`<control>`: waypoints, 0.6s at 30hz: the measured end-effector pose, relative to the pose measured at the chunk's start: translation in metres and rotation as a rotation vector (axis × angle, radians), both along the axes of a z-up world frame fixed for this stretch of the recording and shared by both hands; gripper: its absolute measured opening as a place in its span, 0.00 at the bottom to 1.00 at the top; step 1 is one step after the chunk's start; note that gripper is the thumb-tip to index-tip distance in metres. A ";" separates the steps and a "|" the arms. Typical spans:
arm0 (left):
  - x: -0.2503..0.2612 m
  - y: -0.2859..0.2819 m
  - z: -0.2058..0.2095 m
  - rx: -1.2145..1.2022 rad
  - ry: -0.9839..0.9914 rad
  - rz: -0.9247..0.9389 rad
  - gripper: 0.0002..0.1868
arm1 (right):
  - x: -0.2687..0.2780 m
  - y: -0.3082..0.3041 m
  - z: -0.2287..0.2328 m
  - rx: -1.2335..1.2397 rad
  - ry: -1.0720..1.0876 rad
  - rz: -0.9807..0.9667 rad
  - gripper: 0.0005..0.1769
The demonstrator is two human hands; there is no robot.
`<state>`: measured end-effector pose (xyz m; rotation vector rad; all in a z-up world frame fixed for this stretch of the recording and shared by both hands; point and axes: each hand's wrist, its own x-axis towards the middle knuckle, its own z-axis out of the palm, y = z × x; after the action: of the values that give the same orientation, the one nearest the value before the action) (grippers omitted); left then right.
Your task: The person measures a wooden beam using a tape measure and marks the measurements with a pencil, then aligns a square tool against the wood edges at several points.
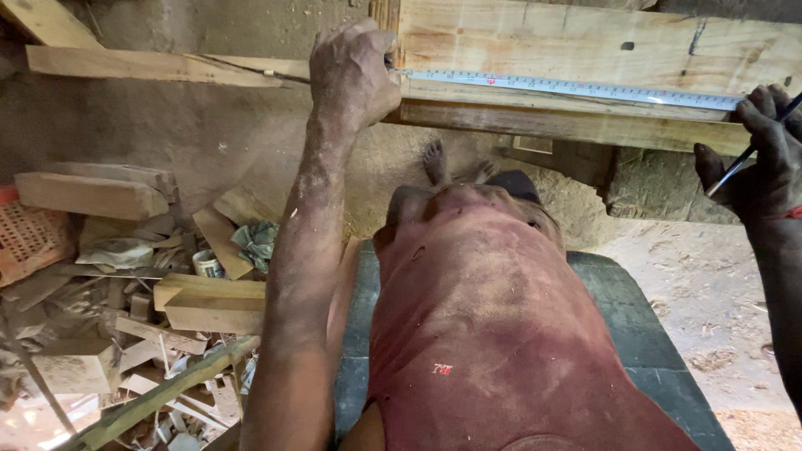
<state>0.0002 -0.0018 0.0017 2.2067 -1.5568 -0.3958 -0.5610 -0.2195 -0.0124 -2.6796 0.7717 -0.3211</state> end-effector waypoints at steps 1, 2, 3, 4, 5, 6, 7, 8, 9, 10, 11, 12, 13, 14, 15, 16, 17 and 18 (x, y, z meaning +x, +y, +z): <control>0.000 0.000 0.001 0.021 -0.009 -0.003 0.18 | -0.001 0.000 0.000 0.007 -0.008 -0.002 0.30; -0.001 0.000 0.002 0.042 -0.018 -0.006 0.18 | -0.001 0.001 -0.001 -0.003 -0.013 0.002 0.30; -0.001 0.000 0.002 0.055 -0.017 -0.004 0.17 | -0.002 0.001 -0.001 -0.024 -0.012 0.001 0.30; 0.000 0.000 0.002 0.067 -0.015 -0.002 0.17 | -0.004 0.001 -0.001 -0.045 -0.012 0.000 0.30; 0.000 0.000 0.001 0.078 -0.014 0.000 0.16 | -0.005 0.002 -0.002 -0.077 -0.006 -0.007 0.30; 0.000 -0.001 -0.001 0.059 -0.029 -0.002 0.17 | -0.007 0.002 -0.003 -0.092 0.002 -0.015 0.30; 0.000 -0.002 -0.002 0.041 -0.044 -0.006 0.19 | -0.010 0.003 -0.005 -0.107 0.008 -0.024 0.30; 0.000 -0.003 -0.003 0.023 -0.060 -0.010 0.20 | -0.012 0.004 -0.008 -0.105 0.016 -0.035 0.30; 0.000 -0.004 -0.003 0.069 -0.032 -0.007 0.21 | -0.017 0.004 -0.008 -0.113 0.025 -0.040 0.29; 0.001 -0.004 -0.003 0.115 -0.004 -0.003 0.21 | -0.021 0.005 -0.008 -0.122 0.035 -0.046 0.29; 0.003 -0.004 -0.002 0.159 0.019 0.008 0.22 | -0.021 0.004 -0.011 -0.142 0.035 -0.042 0.29; 0.001 -0.005 -0.001 0.154 0.008 0.004 0.20 | -0.022 0.002 -0.011 -0.156 0.043 -0.043 0.29; 0.001 -0.004 0.001 0.151 -0.010 0.002 0.19 | -0.020 0.002 -0.013 -0.167 0.045 -0.045 0.29; 0.001 -0.003 0.003 0.148 -0.027 -0.001 0.18 | -0.020 0.002 -0.015 -0.173 0.056 -0.051 0.28; 0.000 -0.003 0.004 0.166 -0.011 0.003 0.18 | -0.021 0.003 -0.015 -0.187 0.072 -0.057 0.28; -0.001 -0.004 0.006 0.185 0.005 0.007 0.19 | -0.023 0.003 -0.015 -0.201 0.088 -0.063 0.27; -0.001 -0.004 0.007 0.205 0.022 0.009 0.19 | -0.024 0.003 -0.015 -0.221 0.105 -0.066 0.28; -0.001 -0.005 0.008 0.177 0.015 0.004 0.19 | -0.024 0.003 -0.015 -0.233 0.114 -0.064 0.27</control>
<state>-0.0003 -0.0064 0.0101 2.3322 -1.5634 -0.5679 -0.5852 -0.2170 -0.0275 -2.9167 0.9059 -0.2913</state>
